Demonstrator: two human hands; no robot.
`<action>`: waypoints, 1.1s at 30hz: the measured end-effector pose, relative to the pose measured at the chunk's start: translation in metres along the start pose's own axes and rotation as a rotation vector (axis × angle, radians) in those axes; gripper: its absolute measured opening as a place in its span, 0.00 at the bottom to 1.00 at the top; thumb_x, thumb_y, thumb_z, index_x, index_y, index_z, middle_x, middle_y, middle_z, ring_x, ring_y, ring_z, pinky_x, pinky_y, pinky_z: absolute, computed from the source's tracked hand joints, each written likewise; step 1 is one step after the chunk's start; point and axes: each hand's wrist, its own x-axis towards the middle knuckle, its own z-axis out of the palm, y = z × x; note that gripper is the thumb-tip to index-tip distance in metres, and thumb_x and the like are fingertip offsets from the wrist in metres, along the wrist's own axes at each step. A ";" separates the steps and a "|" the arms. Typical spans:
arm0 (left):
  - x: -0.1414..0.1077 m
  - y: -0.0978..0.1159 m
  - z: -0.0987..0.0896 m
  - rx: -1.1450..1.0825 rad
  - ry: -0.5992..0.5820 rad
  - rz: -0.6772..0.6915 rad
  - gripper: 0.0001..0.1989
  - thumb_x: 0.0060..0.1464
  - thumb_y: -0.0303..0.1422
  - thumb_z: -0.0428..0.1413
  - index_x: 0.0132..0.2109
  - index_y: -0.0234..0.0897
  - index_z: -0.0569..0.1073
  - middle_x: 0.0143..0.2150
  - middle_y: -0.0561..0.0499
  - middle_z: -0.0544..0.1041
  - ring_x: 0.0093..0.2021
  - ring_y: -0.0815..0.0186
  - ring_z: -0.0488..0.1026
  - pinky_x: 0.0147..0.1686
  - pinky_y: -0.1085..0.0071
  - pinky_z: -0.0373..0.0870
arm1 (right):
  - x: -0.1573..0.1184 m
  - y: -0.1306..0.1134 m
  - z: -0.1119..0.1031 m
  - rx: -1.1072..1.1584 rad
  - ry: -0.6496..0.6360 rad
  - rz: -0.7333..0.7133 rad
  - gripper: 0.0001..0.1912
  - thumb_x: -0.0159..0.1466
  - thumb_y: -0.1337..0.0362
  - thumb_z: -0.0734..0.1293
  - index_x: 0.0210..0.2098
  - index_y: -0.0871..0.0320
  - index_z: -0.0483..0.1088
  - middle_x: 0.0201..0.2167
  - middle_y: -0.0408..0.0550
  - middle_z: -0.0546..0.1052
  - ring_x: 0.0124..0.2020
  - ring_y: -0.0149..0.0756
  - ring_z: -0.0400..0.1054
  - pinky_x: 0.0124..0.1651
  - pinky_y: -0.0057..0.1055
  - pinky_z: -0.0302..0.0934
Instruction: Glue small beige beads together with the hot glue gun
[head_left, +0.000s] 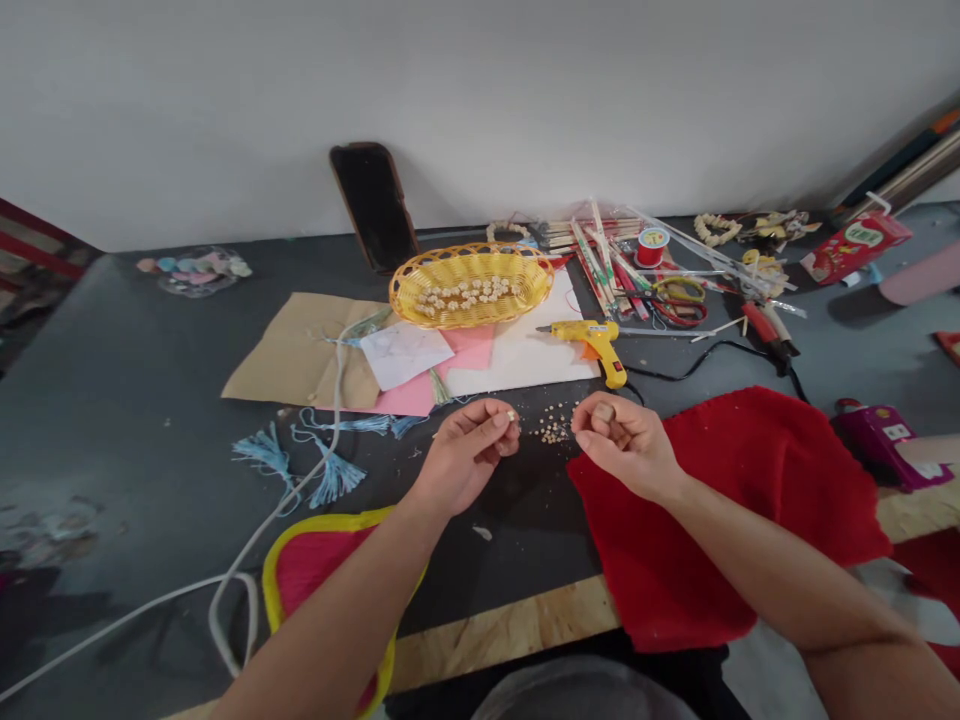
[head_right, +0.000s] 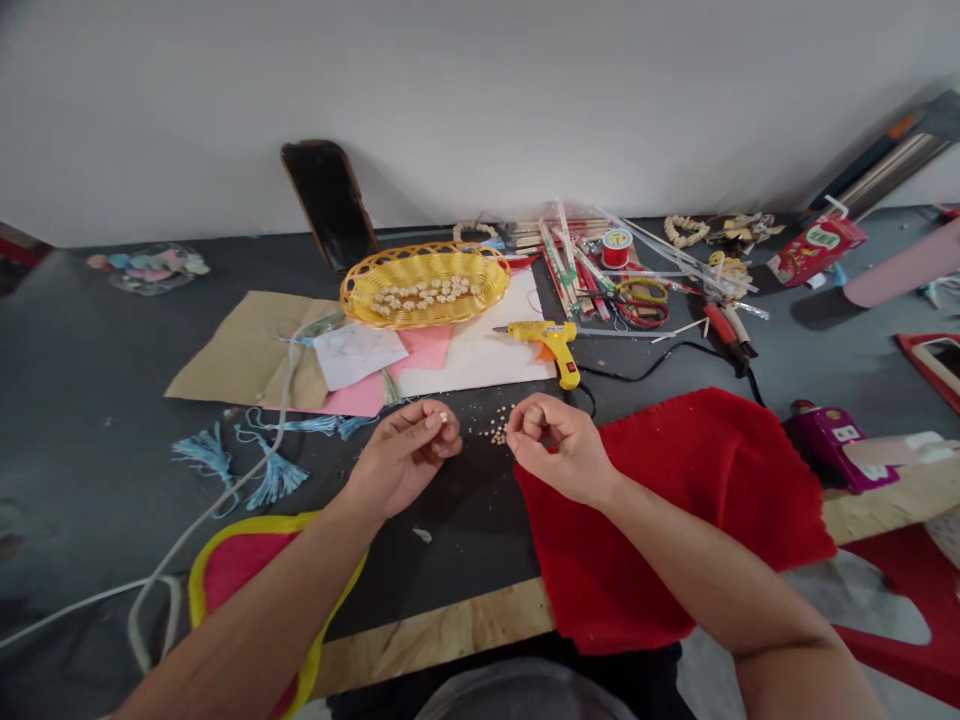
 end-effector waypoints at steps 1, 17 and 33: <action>0.000 0.000 0.000 -0.002 -0.003 -0.002 0.10 0.44 0.34 0.67 0.29 0.32 0.76 0.24 0.52 0.73 0.22 0.75 0.62 0.25 0.76 0.58 | 0.000 0.001 0.001 0.040 0.011 0.022 0.18 0.60 0.61 0.68 0.22 0.56 0.55 0.28 0.44 0.70 0.24 0.26 0.62 0.24 0.24 0.59; -0.003 -0.002 0.000 0.119 -0.067 -0.036 0.10 0.44 0.34 0.68 0.31 0.32 0.79 0.22 0.51 0.74 0.23 0.73 0.65 0.26 0.75 0.59 | 0.000 -0.007 -0.014 -0.128 -0.225 0.029 0.18 0.69 0.59 0.58 0.26 0.60 0.67 0.20 0.42 0.73 0.16 0.22 0.65 0.21 0.20 0.58; -0.002 -0.004 -0.002 0.183 -0.066 -0.057 0.13 0.42 0.38 0.68 0.30 0.33 0.78 0.23 0.52 0.74 0.24 0.72 0.67 0.27 0.76 0.61 | 0.005 0.000 -0.015 -0.346 -0.236 -0.276 0.09 0.61 0.63 0.70 0.26 0.57 0.70 0.31 0.48 0.75 0.30 0.31 0.69 0.37 0.31 0.67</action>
